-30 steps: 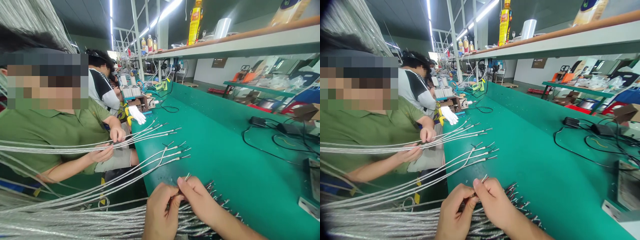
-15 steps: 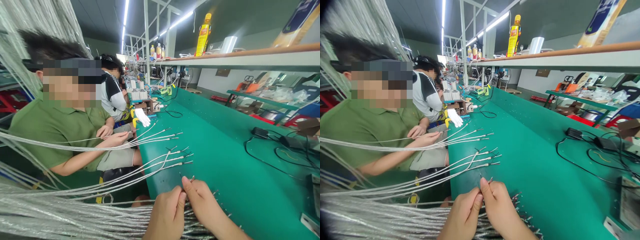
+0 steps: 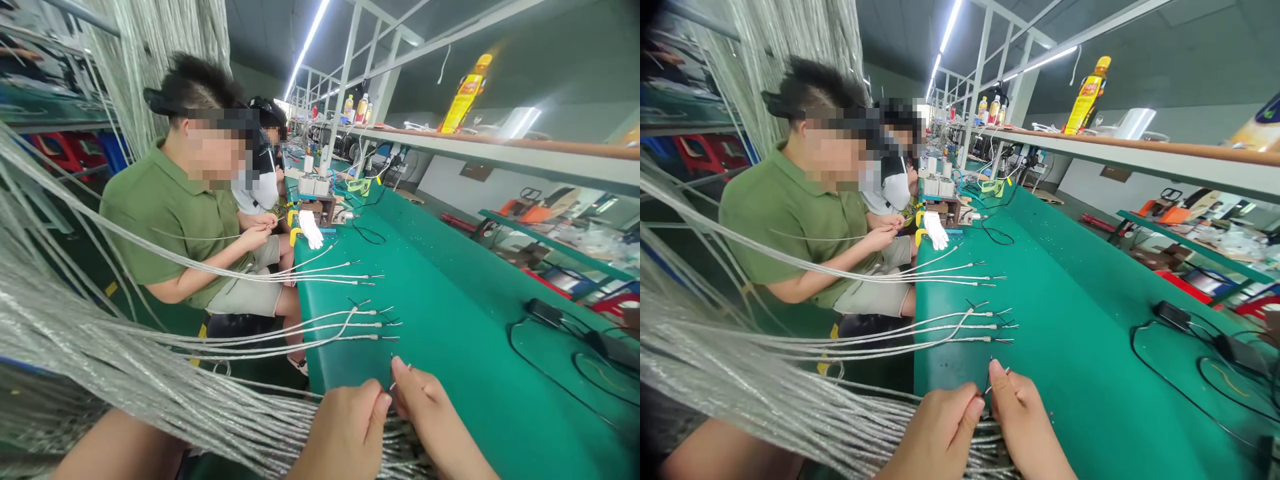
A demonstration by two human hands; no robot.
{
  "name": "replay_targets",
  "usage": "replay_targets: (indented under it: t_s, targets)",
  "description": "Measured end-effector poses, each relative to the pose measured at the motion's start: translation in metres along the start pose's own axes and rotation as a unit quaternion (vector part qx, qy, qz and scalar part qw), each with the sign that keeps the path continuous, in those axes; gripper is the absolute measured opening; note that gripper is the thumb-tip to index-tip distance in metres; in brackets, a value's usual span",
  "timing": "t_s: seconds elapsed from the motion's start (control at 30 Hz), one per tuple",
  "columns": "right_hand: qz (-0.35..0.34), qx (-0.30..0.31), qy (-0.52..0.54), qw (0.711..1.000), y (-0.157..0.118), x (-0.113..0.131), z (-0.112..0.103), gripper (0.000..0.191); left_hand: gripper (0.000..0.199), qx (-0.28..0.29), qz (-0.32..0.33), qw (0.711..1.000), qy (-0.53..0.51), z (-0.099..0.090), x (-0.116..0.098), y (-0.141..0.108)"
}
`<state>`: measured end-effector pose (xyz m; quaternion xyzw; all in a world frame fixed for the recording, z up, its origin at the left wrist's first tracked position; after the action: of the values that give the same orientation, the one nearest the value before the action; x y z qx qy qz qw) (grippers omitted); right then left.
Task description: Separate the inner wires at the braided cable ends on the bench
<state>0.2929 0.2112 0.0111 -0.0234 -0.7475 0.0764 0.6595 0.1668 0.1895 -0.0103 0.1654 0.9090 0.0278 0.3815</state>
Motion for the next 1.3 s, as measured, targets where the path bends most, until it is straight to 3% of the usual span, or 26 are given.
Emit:
replay_targets:
  t_s: [0.1, 0.17, 0.2, 0.27, 0.33, 0.4, 0.47, 0.53, 0.63, 0.73, 0.83, 0.93, 1.07, 1.2, 1.3]
  targets:
    - [0.171, 0.04, 0.25, 0.952, -0.007, -0.016, 0.019, 0.062, 0.035, 0.002, -0.006, 1.0, 0.0, -0.004, -0.002, 0.0]
    - [0.184, 0.039, 0.259, 0.947, -0.007, -0.02, 0.021, 0.063, 0.035, 0.007, -0.009, 1.0, -0.007, -0.008, -0.004, 0.001]
    - [0.15, 0.022, 0.203, 0.967, -0.005, -0.019, 0.017, 0.062, 0.035, 0.008, -0.009, 1.0, -0.008, -0.01, -0.004, 0.002]
    - [-0.001, -0.032, 0.007, 0.999, 0.0, -0.005, 0.003, 0.059, 0.035, 0.009, -0.003, 1.0, -0.008, -0.012, -0.005, 0.003]
    - [-0.155, -0.08, -0.186, 0.967, 0.0, 0.015, -0.007, 0.056, 0.035, 0.002, 0.002, 1.0, -0.008, -0.014, -0.003, 0.002]
    - [-0.196, -0.119, -0.259, 0.938, 0.0, 0.026, -0.018, 0.054, 0.035, -0.007, 0.006, 1.0, -0.014, -0.015, -0.001, 0.0]
    - [-0.166, -0.163, -0.202, 0.951, 0.004, 0.033, -0.037, 0.053, 0.036, -0.01, 0.003, 0.999, -0.034, -0.016, 0.002, -0.003]
    - [-0.163, -0.189, -0.071, 0.966, 0.005, 0.042, -0.054, 0.052, 0.038, -0.007, 0.005, 0.998, -0.056, -0.017, 0.003, -0.005]
    - [-0.197, -0.172, 0.059, 0.963, 0.002, 0.057, -0.062, 0.051, 0.04, -0.007, 0.008, 0.998, -0.062, -0.019, 0.002, -0.006]
    - [-0.141, -0.145, 0.008, 0.979, 0.0, 0.056, -0.055, 0.047, 0.037, -0.008, 0.001, 0.997, -0.071, -0.017, 0.002, -0.004]
    - [-0.049, -0.065, -0.091, 0.992, 0.002, 0.039, -0.035, 0.044, 0.031, -0.027, -0.004, 0.997, -0.074, -0.013, 0.004, -0.002]
    - [-0.016, 0.014, -0.118, 0.993, 0.005, 0.022, -0.013, 0.044, 0.028, -0.039, -0.002, 0.997, -0.064, -0.011, 0.006, -0.002]
    - [0.02, 0.056, 0.006, 0.998, 0.006, 0.009, 0.004, 0.04, 0.025, -0.05, -0.004, 0.998, -0.043, -0.012, 0.007, -0.002]
    - [0.065, 0.042, 0.16, 0.984, 0.003, 0.008, 0.007, 0.04, 0.027, -0.053, -0.009, 0.998, -0.044, -0.012, 0.008, -0.002]
    - [0.072, 0.025, 0.193, 0.978, 0.002, 0.01, 0.004, 0.037, 0.028, -0.048, -0.006, 0.998, -0.052, -0.01, 0.009, -0.002]
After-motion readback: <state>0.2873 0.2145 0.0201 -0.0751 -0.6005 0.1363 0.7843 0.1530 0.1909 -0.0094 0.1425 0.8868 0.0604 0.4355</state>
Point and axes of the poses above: each hand's wrist, its own y-axis towards the middle knuckle, its own z-axis out of the palm, x = y × z, the point moved 6 cm from there along y, towards the middle knuckle, and after that the axes turned 7 degrees about y, right-handed, at the moved point
